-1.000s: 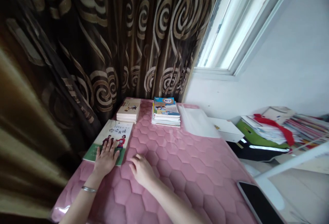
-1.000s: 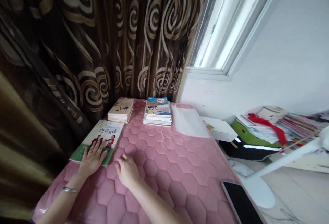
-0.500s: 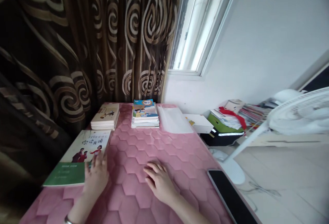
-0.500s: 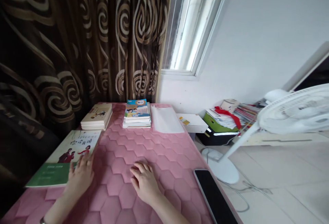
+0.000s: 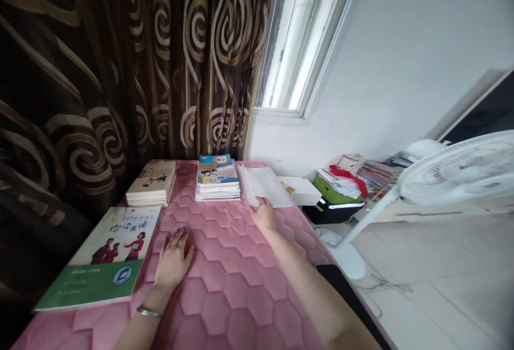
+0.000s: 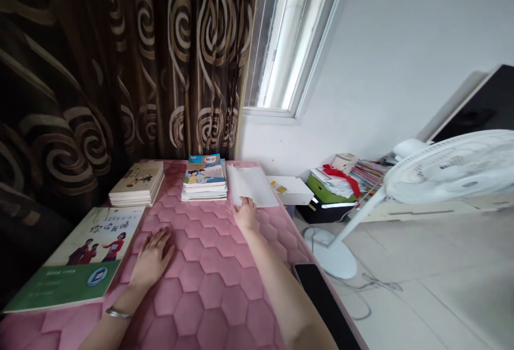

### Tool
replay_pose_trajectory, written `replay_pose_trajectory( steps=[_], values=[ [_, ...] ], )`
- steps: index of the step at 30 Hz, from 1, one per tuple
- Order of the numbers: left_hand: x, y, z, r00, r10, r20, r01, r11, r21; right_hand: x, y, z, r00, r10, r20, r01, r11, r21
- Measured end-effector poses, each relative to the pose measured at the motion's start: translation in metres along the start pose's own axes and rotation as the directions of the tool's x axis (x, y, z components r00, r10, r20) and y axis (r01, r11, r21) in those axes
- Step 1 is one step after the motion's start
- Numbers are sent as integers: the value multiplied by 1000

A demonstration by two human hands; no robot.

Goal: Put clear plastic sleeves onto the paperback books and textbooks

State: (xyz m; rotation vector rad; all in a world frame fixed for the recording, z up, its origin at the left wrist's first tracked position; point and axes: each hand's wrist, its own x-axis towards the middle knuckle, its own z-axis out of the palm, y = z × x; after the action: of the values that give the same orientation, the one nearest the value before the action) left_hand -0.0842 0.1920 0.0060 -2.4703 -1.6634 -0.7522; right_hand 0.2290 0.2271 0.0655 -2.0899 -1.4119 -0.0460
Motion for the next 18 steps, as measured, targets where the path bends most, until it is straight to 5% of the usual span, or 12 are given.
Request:
replay_pose_trajectory(
  steps=[7, 14, 15, 18],
  values=[
    [1, 4, -3, 1000, -10, -11, 10, 999, -31, 24, 7, 23, 997, 66, -46, -66, 998, -8],
    [0, 2, -1, 1000, 0, -20, -1, 1000, -25, 9, 4, -13, 958, -187, -218, 199, 979, 37],
    [0, 2, -1, 1000, 0, -22, 0, 1000, -30, -6, 0, -18, 937, -258, -235, 273, 961, 35],
    [0, 3, -2, 999, -11, -35, 8, 998, -60, -75, -14, -21, 681, -683, -264, 692, 718, -75]
  ],
)
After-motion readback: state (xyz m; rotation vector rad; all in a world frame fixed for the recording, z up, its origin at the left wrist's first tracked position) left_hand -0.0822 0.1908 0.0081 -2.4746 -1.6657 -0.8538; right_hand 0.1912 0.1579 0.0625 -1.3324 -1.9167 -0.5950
